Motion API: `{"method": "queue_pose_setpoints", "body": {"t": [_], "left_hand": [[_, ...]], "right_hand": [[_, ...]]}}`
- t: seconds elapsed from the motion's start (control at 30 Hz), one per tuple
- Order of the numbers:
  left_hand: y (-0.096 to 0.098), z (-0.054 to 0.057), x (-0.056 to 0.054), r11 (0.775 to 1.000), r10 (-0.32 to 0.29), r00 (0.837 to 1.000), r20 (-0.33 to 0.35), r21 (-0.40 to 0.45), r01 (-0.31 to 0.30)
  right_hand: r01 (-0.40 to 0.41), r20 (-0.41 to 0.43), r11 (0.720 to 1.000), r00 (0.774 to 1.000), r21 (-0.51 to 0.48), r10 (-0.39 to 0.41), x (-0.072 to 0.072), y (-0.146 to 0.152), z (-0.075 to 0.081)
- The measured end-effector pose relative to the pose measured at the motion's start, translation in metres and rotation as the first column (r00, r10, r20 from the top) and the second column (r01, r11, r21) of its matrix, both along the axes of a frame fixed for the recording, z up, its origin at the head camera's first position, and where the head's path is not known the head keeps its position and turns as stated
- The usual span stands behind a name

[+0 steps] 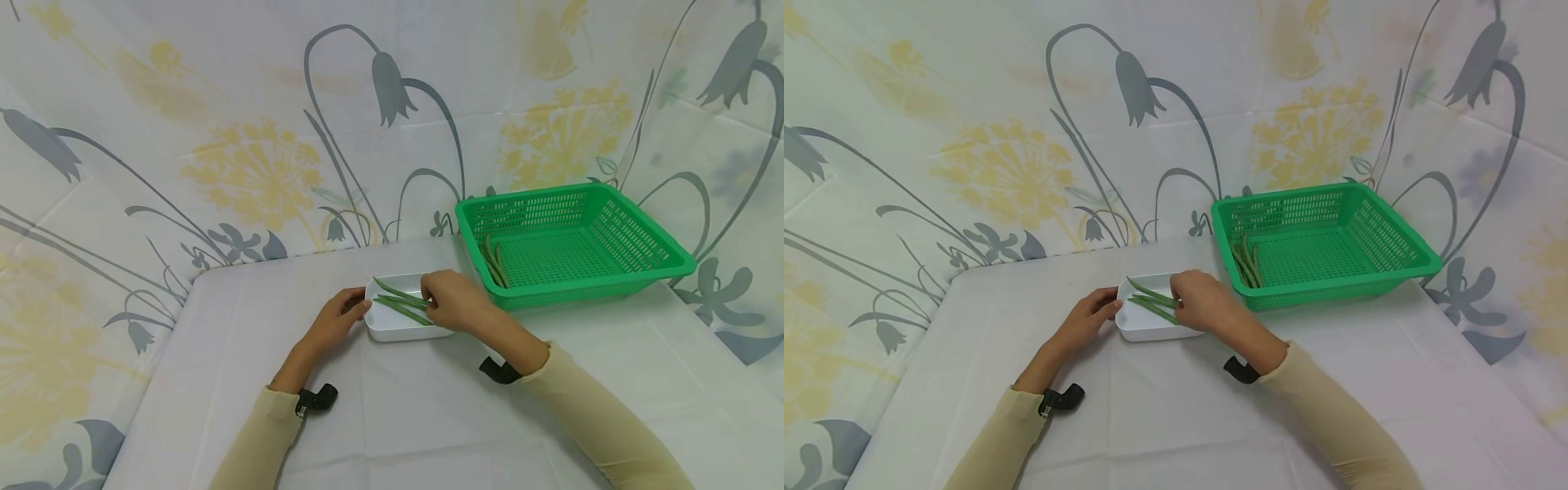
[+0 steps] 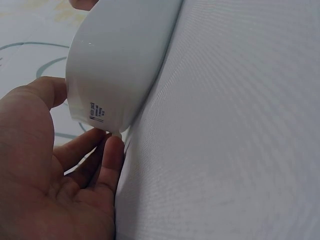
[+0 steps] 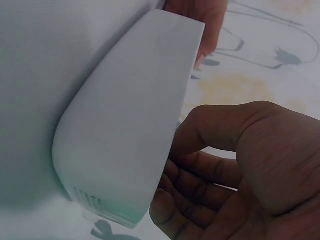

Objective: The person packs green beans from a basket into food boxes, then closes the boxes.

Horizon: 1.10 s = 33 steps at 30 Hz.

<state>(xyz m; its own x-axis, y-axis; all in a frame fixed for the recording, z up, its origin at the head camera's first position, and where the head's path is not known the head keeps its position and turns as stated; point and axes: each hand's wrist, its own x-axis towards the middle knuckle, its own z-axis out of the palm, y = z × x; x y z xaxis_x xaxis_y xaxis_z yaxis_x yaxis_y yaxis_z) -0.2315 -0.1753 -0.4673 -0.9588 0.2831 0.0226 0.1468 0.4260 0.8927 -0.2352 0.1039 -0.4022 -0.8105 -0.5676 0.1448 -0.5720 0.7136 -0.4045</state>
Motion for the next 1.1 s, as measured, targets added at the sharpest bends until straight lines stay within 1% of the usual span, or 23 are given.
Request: {"method": "queue_pose_setpoints", "body": {"t": [0.13, 0.2, 0.33, 0.43, 0.57, 0.63, 0.7, 0.87, 0.9, 0.97, 1.1], "left_hand": [[0.003, 0.018, 0.01, 1.0, -0.009, 1.0, -0.002, 0.0, 0.009], [0.004, 0.022, 0.014, 1.0, -0.009, 1.0, -0.012, 0.003, 0.009], [0.005, 0.02, 0.014, 1.0, -0.003, 1.0, -0.016, 0.008, 0.003], [0.005, 0.019, 0.013, 1.0, 0.001, 1.0, -0.002, 0.008, -0.001], [0.005, 0.024, 0.014, 1.0, -0.005, 1.0, 0.006, 0.011, 0.005], [0.005, 0.024, 0.014, 1.0, -0.009, 1.0, 0.006, 0.011, 0.009], [0.004, 0.018, 0.01, 1.0, -0.009, 1.0, 0.007, 0.007, 0.009], [-0.002, -0.005, -0.003, 1.0, 0.007, 1.0, -0.003, -0.006, -0.007], [-0.002, -0.009, -0.005, 1.0, 0.01, 1.0, -0.007, -0.007, -0.01], [-0.004, -0.013, -0.007, 1.0, 0.011, 1.0, -0.011, -0.005, -0.011], [-0.005, -0.014, -0.007, 1.0, 0.005, 1.0, -0.007, 0.0, -0.005]], "right_hand": [[-0.01, 0.006, 1.0, 1.0, 0.009, 0.01, 0.0, -0.003, -0.005], [-0.017, 0.008, 1.0, 1.0, 0.013, 0.017, 0.0, -0.003, -0.007], [-0.018, 0.002, 1.0, 1.0, 0.021, 0.018, -0.001, -0.003, -0.01], [-0.02, -0.009, 1.0, 1.0, 0.024, 0.02, -0.002, -0.002, -0.012], [-0.027, -0.016, 0.999, 0.999, 0.032, 0.028, -0.003, -0.001, -0.013], [-0.032, -0.015, 0.999, 0.999, 0.034, 0.032, -0.003, -0.001, -0.012], [-0.033, -0.013, 0.999, 0.999, 0.036, 0.033, -0.002, -0.001, -0.011], [-0.034, -0.009, 0.999, 0.999, 0.039, 0.035, -0.001, 0.0, -0.01], [-0.034, -0.009, 0.999, 0.999, 0.038, 0.035, -0.002, 0.0, -0.01], [-0.033, -0.004, 0.999, 0.999, 0.039, 0.033, -0.002, 0.001, -0.008], [-0.026, 0.02, 0.999, 0.999, 0.024, 0.026, -0.002, 0.005, -0.001]]}}
